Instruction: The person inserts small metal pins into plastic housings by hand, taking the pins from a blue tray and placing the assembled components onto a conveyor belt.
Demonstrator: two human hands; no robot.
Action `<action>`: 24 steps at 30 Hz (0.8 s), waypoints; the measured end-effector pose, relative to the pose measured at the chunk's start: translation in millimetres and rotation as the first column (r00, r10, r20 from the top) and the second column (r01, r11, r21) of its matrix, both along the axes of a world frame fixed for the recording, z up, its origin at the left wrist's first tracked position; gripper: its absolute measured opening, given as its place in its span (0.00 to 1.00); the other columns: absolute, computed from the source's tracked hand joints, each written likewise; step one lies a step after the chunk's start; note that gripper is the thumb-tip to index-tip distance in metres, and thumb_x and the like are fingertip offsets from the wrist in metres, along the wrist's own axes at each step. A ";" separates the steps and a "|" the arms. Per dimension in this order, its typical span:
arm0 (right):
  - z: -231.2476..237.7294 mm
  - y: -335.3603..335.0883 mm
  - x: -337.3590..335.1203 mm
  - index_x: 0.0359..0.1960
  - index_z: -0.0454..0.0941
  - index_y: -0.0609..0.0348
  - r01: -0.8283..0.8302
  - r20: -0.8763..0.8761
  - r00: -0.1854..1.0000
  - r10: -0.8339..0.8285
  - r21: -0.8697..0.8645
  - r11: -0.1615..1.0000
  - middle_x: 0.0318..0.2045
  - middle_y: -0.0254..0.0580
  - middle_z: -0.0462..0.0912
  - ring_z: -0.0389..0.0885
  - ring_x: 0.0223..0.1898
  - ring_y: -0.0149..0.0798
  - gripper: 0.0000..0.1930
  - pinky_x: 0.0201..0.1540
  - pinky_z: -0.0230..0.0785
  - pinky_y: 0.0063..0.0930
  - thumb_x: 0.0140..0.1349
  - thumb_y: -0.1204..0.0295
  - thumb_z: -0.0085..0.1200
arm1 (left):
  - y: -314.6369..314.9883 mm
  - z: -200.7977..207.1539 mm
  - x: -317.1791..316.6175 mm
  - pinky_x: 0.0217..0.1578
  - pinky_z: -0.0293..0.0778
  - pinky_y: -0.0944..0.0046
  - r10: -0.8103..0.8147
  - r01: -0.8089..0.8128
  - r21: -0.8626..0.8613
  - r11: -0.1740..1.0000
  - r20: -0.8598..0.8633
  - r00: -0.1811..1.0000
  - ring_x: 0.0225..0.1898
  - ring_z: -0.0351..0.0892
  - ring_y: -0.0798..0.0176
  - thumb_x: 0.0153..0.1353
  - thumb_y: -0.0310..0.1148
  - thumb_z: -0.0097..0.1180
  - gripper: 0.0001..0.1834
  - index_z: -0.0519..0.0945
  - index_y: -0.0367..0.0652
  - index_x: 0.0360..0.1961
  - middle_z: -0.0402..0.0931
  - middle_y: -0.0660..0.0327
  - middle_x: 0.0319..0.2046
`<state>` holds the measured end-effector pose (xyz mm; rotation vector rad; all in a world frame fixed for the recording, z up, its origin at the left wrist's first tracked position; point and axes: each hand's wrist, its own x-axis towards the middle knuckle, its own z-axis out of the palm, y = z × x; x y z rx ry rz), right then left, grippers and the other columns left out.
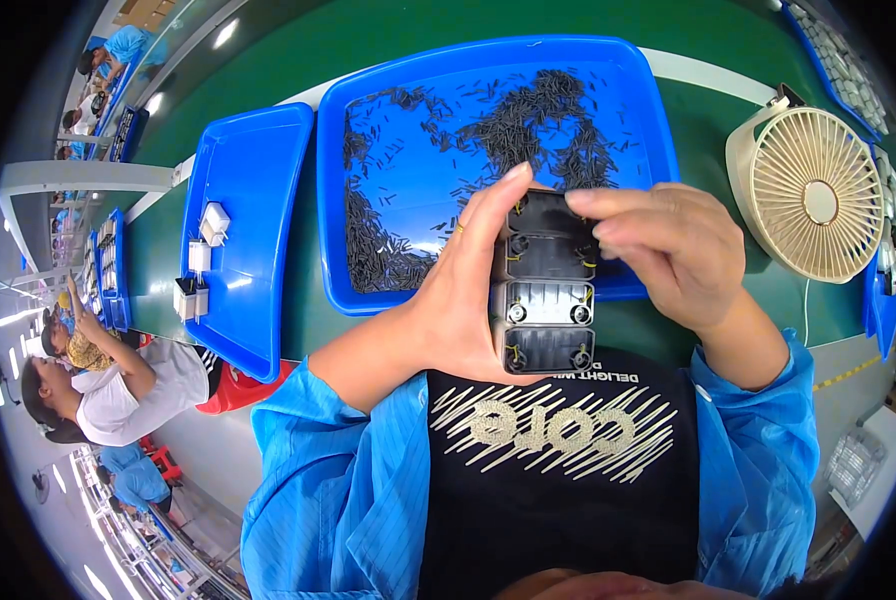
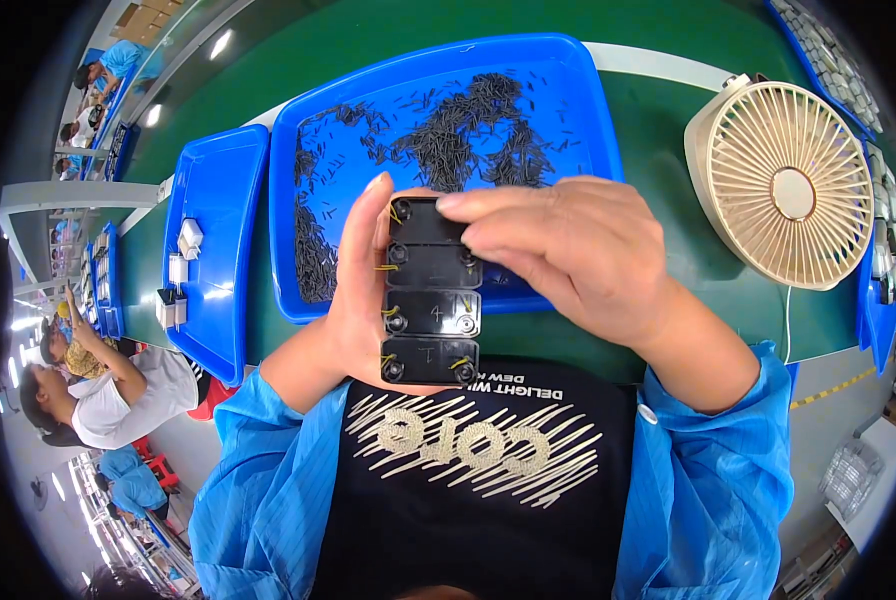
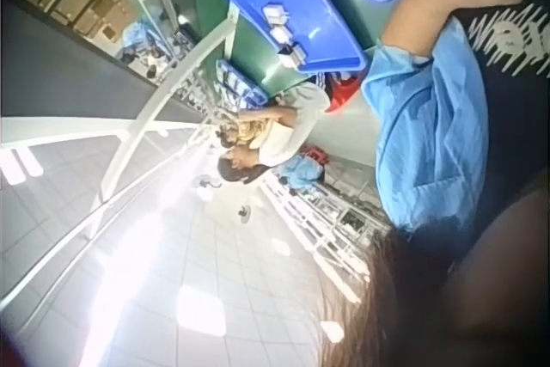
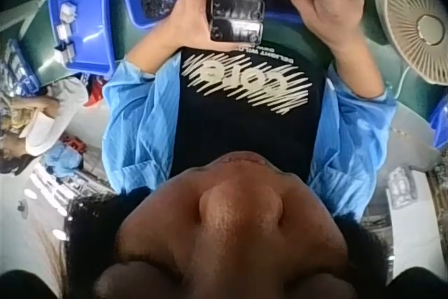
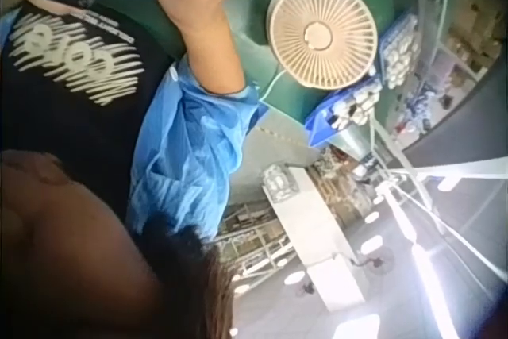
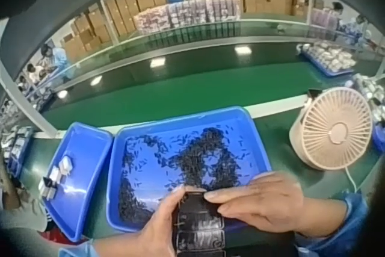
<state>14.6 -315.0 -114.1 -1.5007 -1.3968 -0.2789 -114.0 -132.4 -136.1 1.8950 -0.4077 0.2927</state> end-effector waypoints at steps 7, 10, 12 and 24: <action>3.5 -2.2 0.8 0.33 0.81 0.63 0.031 -0.427 0.904 -0.029 -0.003 1.000 0.29 0.42 0.83 0.81 0.27 0.31 0.05 0.30 0.72 0.18 0.53 0.81 0.60 | -4.4 -2.2 -1.5 0.58 0.61 0.49 0.015 -0.015 -0.050 0.999 -0.005 1.000 0.57 0.64 0.42 0.28 0.43 0.78 0.66 0.49 0.32 0.66 0.59 0.41 0.58; 6.5 -3.9 -1.5 0.33 0.80 0.66 -0.008 -0.586 0.810 0.010 0.005 1.000 0.32 0.44 0.83 0.80 0.32 0.29 0.05 0.33 0.72 0.18 0.54 0.82 0.60 | -5.6 0.0 -1.9 0.58 0.60 0.49 0.017 -0.019 -0.066 0.998 -0.035 0.999 0.58 0.63 0.42 0.28 0.43 0.77 0.65 0.50 0.32 0.66 0.59 0.41 0.58; 1.3 -3.9 -1.9 0.35 0.79 0.66 -0.109 -0.794 0.575 0.197 0.164 0.980 0.32 0.43 0.82 0.79 0.31 0.28 0.06 0.32 0.72 0.18 0.55 0.81 0.60 | -4.7 -1.8 -3.2 0.58 0.60 0.49 0.012 -0.013 -0.033 0.999 -0.039 0.999 0.58 0.63 0.42 0.29 0.43 0.77 0.65 0.50 0.32 0.66 0.59 0.41 0.58; -3.5 -2.7 -4.5 0.43 0.77 0.65 -0.156 -0.849 0.471 0.239 0.187 0.970 0.33 0.40 0.82 0.78 0.33 0.25 0.10 0.32 0.70 0.16 0.59 0.80 0.56 | -6.7 -2.6 -7.6 0.59 0.59 0.50 -0.043 0.042 -0.067 0.997 -0.017 0.999 0.59 0.62 0.41 0.34 0.42 0.75 0.60 0.51 0.30 0.65 0.58 0.41 0.60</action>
